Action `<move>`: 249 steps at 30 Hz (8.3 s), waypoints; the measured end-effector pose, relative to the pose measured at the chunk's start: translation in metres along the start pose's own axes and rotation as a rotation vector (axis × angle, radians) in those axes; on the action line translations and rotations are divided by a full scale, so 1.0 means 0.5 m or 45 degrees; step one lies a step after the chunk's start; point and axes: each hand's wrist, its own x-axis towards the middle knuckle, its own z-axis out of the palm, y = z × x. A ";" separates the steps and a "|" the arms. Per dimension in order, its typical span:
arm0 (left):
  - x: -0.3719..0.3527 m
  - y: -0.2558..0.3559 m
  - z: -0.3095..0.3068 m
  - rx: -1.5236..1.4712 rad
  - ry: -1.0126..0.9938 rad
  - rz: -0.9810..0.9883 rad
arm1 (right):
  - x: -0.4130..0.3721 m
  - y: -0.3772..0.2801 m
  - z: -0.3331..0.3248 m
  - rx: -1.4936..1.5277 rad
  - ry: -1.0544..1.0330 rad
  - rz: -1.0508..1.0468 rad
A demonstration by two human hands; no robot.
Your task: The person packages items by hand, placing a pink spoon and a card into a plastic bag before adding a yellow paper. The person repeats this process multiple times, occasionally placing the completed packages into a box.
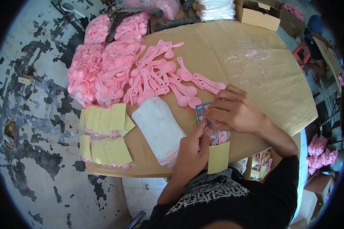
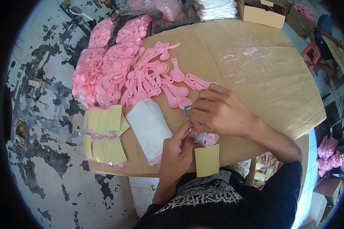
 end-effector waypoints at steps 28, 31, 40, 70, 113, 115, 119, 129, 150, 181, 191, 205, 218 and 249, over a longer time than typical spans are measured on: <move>0.001 -0.002 0.011 -0.264 0.216 0.268 | 0.009 -0.025 -0.023 0.100 0.312 0.106; -0.001 0.003 0.013 -0.230 0.219 0.267 | 0.009 -0.027 -0.019 0.059 0.296 0.103; -0.005 0.022 0.004 0.120 0.183 0.270 | 0.001 -0.029 -0.013 0.015 0.250 0.148; 0.012 0.007 -0.006 -0.803 0.054 0.259 | -0.152 0.147 -0.109 0.108 0.339 1.151; 0.020 0.006 -0.016 -0.731 0.131 0.339 | -0.204 0.136 -0.157 0.483 0.487 1.095; 0.029 0.009 -0.008 -0.712 0.143 0.369 | -0.150 0.051 -0.111 0.747 0.153 0.782; 0.032 0.005 0.006 -0.832 0.143 0.364 | -0.053 -0.060 -0.054 1.091 -0.273 0.732; 0.012 -0.025 -0.005 -1.047 0.031 -0.014 | -0.058 -0.069 0.001 1.325 0.115 0.899; -0.004 -0.010 -0.019 -0.618 -0.238 0.266 | -0.097 -0.066 -0.035 1.202 0.311 0.649; -0.050 -0.035 -0.038 -0.439 -0.173 0.217 | -0.117 -0.071 0.000 1.056 0.014 0.597; -0.198 -0.028 -0.362 -0.203 1.592 0.592 | -0.126 -0.064 0.003 0.733 0.292 0.722; -0.171 -0.216 -0.499 1.096 1.821 -0.089 | -0.120 -0.058 0.006 0.649 0.293 0.848; -0.146 -0.113 -0.285 0.531 0.663 0.664 | 0.048 -0.132 0.047 0.505 -0.034 0.581; -0.066 0.011 -0.103 -0.353 0.272 0.233 | 0.047 -0.144 0.039 1.025 0.108 0.708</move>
